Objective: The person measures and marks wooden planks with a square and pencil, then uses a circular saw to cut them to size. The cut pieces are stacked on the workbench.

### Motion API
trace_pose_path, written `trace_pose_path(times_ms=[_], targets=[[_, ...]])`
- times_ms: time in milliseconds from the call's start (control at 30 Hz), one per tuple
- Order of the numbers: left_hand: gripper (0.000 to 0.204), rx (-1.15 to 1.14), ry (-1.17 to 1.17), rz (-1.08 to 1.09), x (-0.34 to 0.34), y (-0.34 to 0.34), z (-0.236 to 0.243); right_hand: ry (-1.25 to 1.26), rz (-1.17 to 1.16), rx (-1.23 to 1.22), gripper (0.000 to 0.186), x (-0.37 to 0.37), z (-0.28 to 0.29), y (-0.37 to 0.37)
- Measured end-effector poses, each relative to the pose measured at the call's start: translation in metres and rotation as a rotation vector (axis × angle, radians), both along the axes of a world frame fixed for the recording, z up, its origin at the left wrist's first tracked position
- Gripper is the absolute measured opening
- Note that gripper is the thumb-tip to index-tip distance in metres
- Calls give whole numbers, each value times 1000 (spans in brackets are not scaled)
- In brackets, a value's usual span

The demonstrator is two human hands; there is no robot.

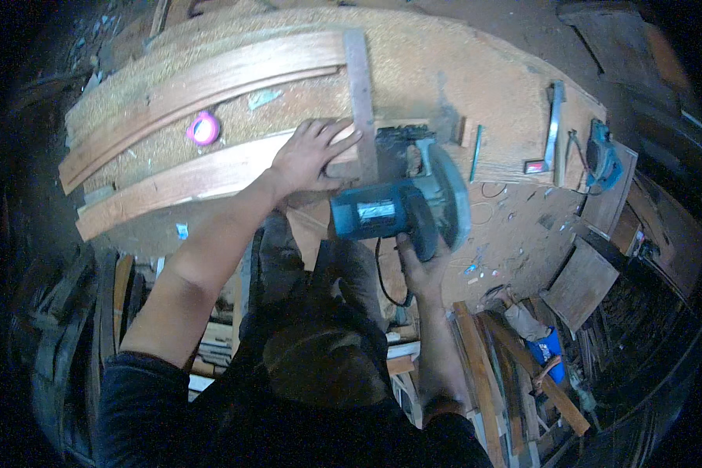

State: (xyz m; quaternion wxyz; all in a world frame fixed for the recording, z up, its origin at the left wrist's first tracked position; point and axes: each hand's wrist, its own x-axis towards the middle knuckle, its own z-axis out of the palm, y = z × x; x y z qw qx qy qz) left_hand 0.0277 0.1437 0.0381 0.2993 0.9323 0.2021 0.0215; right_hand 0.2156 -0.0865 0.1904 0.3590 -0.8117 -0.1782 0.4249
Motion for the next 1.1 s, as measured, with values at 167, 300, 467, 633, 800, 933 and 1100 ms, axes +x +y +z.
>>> trace_pose_path(times_ms=[167, 300, 467, 633, 800, 933, 1100], targets=[[107, 1, 9, 27, 0, -5, -6, 16, 27, -1, 21, 2, 1, 1], [106, 26, 1, 30, 0, -3, -10, -56, 45, 48, 21, -3, 0, 9], [103, 49, -4, 32, 0, -7, -16, -33, 56, 68, 15, -1, -1, 9], [110, 84, -11, 49, 2, -10, -26, -21, 76, 35, 18, 3, -1, 11], [110, 95, -1, 60, 3, -13, -29, 47, 58, 65, 20, 5, 0, 13], [106, 94, -6, 48, 2, -12, -26, 32, 48, 40, 19, 1, 3, 18], [97, 75, -28, 77, 3, -15, -29, -18, 61, 35, 21, 2, 1, 17]])
